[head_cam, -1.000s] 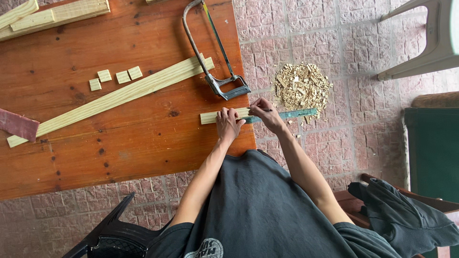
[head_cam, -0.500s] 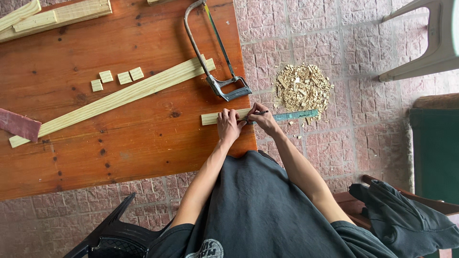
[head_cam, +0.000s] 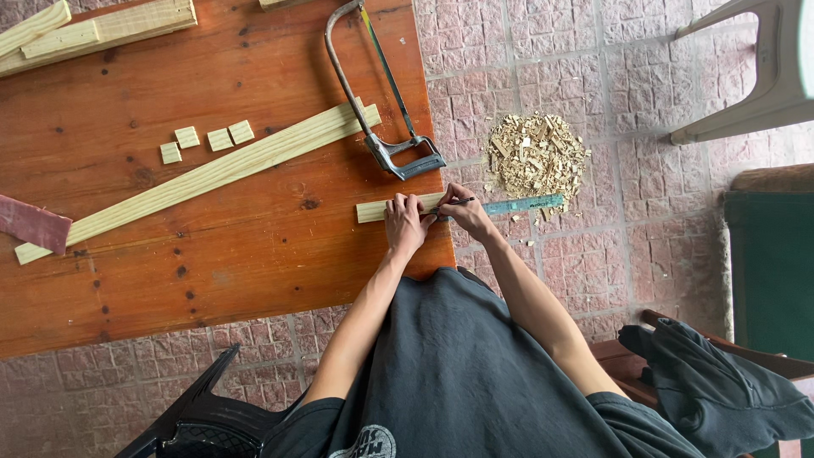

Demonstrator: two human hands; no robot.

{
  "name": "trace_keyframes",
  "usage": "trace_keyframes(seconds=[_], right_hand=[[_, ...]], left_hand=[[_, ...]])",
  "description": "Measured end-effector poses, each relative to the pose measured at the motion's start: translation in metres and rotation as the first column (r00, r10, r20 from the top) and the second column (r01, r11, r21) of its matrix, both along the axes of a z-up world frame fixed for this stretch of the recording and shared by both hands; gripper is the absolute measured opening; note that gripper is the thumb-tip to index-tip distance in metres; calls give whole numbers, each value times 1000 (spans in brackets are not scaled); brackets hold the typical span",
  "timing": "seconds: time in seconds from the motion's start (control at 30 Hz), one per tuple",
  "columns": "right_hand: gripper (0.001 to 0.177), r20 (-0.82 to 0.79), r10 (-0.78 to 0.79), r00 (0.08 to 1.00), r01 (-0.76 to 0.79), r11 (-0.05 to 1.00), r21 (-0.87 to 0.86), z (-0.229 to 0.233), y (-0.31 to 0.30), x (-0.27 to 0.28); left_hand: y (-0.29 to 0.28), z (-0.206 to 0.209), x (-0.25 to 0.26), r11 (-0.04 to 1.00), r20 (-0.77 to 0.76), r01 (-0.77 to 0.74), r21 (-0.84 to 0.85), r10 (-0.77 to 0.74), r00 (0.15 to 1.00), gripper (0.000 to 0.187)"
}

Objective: The person measures and marks a long wooden plank with a ruler and pen, then uses a hand saw to cut the plank into smaller pieces. The process is repeated multiple times to produce several small wooden blocks.

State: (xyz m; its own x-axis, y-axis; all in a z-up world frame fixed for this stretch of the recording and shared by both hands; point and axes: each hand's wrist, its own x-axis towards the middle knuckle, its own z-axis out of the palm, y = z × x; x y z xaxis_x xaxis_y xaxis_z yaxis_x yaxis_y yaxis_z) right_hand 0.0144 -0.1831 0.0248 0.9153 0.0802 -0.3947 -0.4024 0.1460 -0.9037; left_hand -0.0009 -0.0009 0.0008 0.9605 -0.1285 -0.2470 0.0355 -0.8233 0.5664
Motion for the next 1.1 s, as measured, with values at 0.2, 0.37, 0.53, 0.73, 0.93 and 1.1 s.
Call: trace_keyframes(seconds=[0.2,0.37,0.53,0.73,0.93,1.1], right_hand=[[12,17,-16,1000,16,1000,-16,2,0,0],[11,25,-3,1000,4,999,-34,-16,-2,-2],[12,17,-29,999,30,999,-24,-18,-3,-2],[13,13,-21,1000,21,1000,-18,-4,1,-3],[26,118,191,974,-111,868,-485,7,-47,13],[23,-168,447,879,-324,299,-897,-2,-84,10]], left_hand=[[0,0,1,1000,12,5,1,-5,1000,46],[0,-2,0,1000,14,-4,18,4,1000,46],[0,-2,0,1000,2,-5,20,5,1000,46],[0,-6,0,1000,10,-5,16,5,1000,47],[0,2,1,1000,-16,-12,2,12,1000,43],[0,-2,1,1000,2,-16,-18,16,1000,44]])
